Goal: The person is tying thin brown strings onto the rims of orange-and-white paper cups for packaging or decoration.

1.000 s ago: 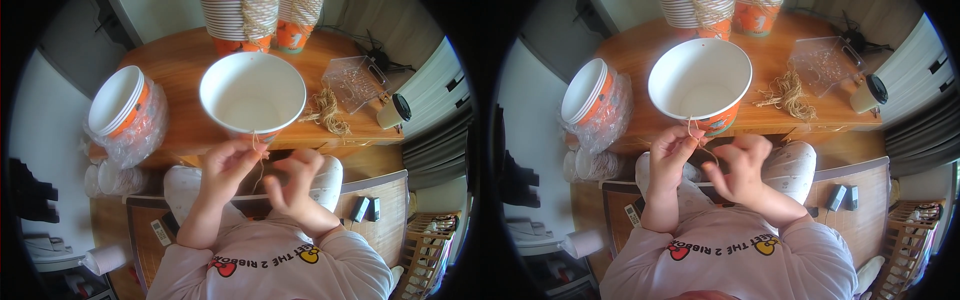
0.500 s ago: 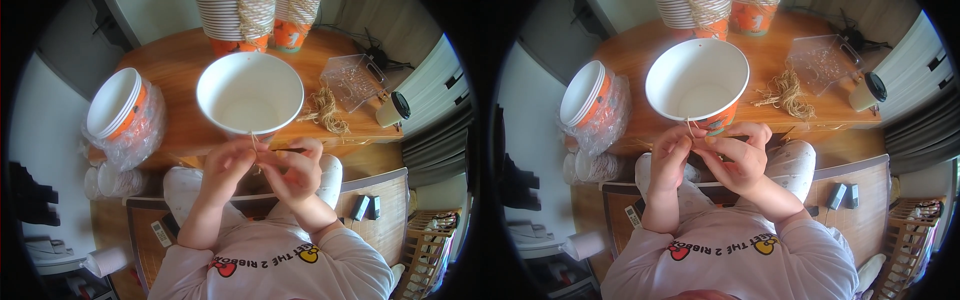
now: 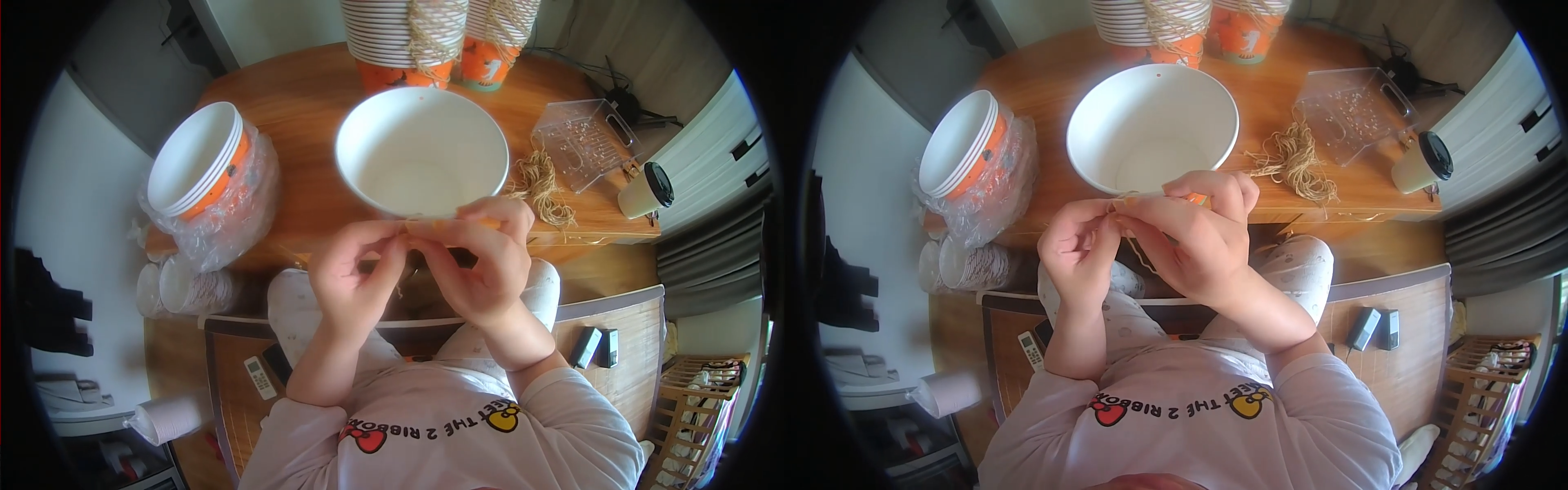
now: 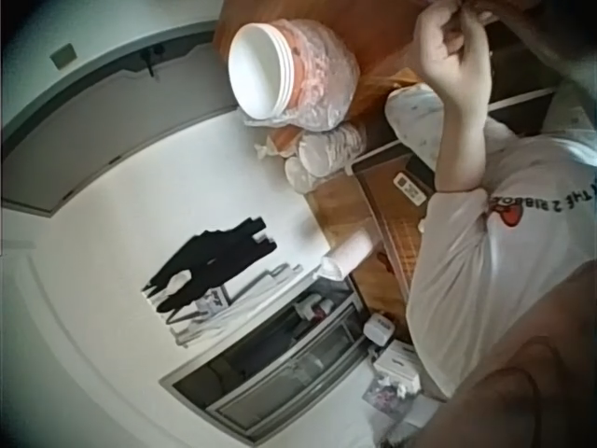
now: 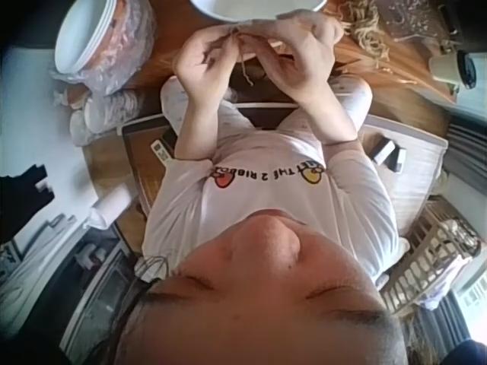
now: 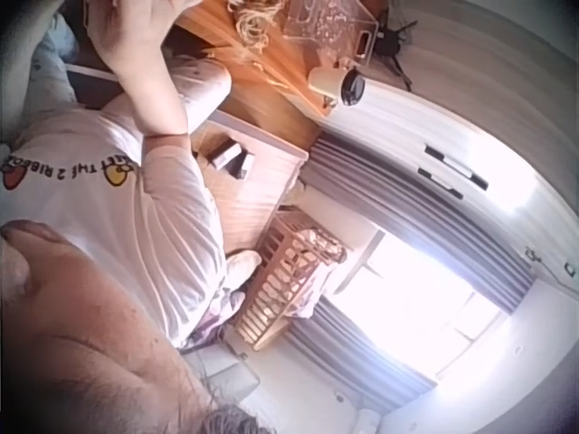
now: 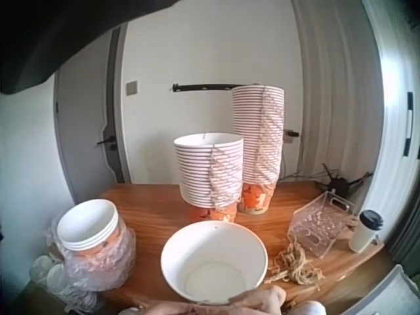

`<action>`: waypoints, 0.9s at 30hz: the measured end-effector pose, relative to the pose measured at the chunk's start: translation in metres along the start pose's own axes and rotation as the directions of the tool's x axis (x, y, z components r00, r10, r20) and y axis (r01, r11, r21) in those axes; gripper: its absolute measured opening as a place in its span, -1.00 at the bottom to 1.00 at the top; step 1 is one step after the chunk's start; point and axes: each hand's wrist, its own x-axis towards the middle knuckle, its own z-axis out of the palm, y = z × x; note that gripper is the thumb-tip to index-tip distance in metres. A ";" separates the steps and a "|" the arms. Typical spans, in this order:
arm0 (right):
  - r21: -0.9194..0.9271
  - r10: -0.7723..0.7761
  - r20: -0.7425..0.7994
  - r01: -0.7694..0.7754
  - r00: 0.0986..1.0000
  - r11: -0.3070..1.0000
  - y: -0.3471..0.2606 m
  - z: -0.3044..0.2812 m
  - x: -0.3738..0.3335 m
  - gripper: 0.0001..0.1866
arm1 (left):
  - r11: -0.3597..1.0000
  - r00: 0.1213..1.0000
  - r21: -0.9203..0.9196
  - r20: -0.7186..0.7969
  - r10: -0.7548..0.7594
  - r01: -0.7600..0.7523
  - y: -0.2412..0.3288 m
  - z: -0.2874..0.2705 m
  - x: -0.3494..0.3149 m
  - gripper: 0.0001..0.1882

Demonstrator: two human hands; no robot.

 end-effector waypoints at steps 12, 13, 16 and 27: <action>0.000 -0.051 0.080 0.051 0.996 0.999 -0.007 0.003 0.015 -0.62 | 0.743 0.912 0.560 0.059 0.406 -0.367 0.006 -0.008 0.010 -0.78; -0.002 -0.052 0.081 0.052 0.995 0.999 -0.006 0.003 0.016 -0.62 | 0.739 0.913 0.565 0.063 0.403 -0.366 0.006 -0.008 0.010 -0.79; 0.049 -0.040 0.083 0.036 0.996 0.998 -0.006 0.005 0.014 -0.62 | 0.756 0.920 0.550 0.061 0.388 -0.355 0.007 -0.006 0.013 -0.81; -0.057 -0.130 0.063 0.133 0.990 0.989 -0.003 0.007 0.005 -0.46 | 0.880 0.974 0.445 -0.063 0.216 -0.166 0.008 -0.003 0.008 -0.83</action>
